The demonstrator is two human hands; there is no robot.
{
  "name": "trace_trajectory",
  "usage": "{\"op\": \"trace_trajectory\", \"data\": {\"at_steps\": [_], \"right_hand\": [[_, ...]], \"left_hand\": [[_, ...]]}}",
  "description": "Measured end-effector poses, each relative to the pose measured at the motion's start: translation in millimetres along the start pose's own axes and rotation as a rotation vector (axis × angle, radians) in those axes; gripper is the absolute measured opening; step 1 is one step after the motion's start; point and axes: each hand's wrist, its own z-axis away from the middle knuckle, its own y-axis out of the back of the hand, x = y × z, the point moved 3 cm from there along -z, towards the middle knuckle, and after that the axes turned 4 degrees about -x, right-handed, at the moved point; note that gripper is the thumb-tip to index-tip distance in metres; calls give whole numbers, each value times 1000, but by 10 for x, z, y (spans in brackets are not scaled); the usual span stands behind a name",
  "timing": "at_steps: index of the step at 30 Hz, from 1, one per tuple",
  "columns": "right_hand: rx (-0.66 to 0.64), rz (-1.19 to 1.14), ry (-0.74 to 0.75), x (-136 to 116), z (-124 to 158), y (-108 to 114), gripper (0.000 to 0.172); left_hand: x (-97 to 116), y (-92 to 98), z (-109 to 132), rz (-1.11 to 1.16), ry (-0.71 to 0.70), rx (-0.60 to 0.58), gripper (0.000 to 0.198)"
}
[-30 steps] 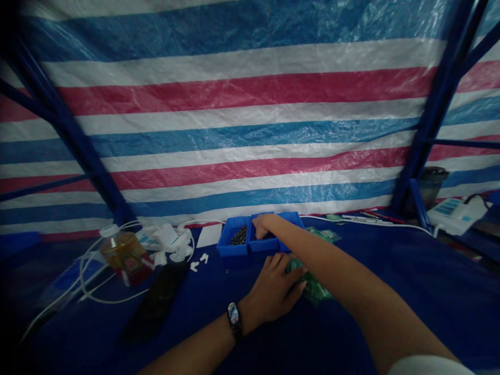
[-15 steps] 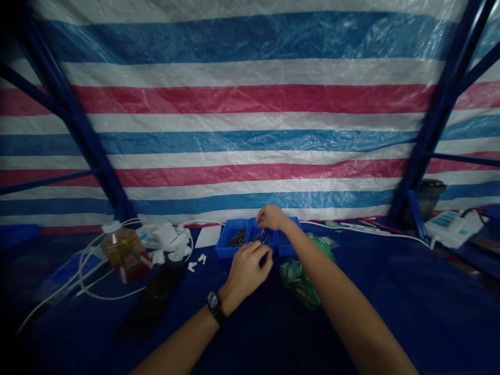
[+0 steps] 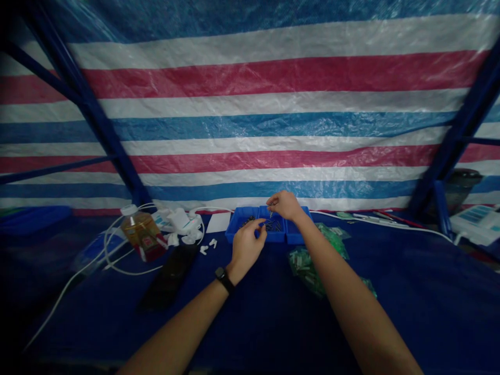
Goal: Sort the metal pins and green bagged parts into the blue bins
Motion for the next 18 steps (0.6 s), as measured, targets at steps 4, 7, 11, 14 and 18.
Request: {"op": "trace_trajectory", "data": {"at_steps": [4,7,11,14,18], "right_hand": [[-1,-7,-8,-8,7,24,19],[-2,0,-13,-5,3,34,19],[-10,0,-7,-14,-11,26,18],[-11,-27,2,-33,-18,21,18],[-65,-98,31,-81,-1,21,16]], "left_hand": [[18,40,9,-266,-119,-40,19],[-6,82,-13,-369,-171,-22,18],[-45,128,-41,-402,-189,12,17],[-65,128,-48,-413,-187,9,17],[-79,105,-49,-358,-156,5,19]]}}
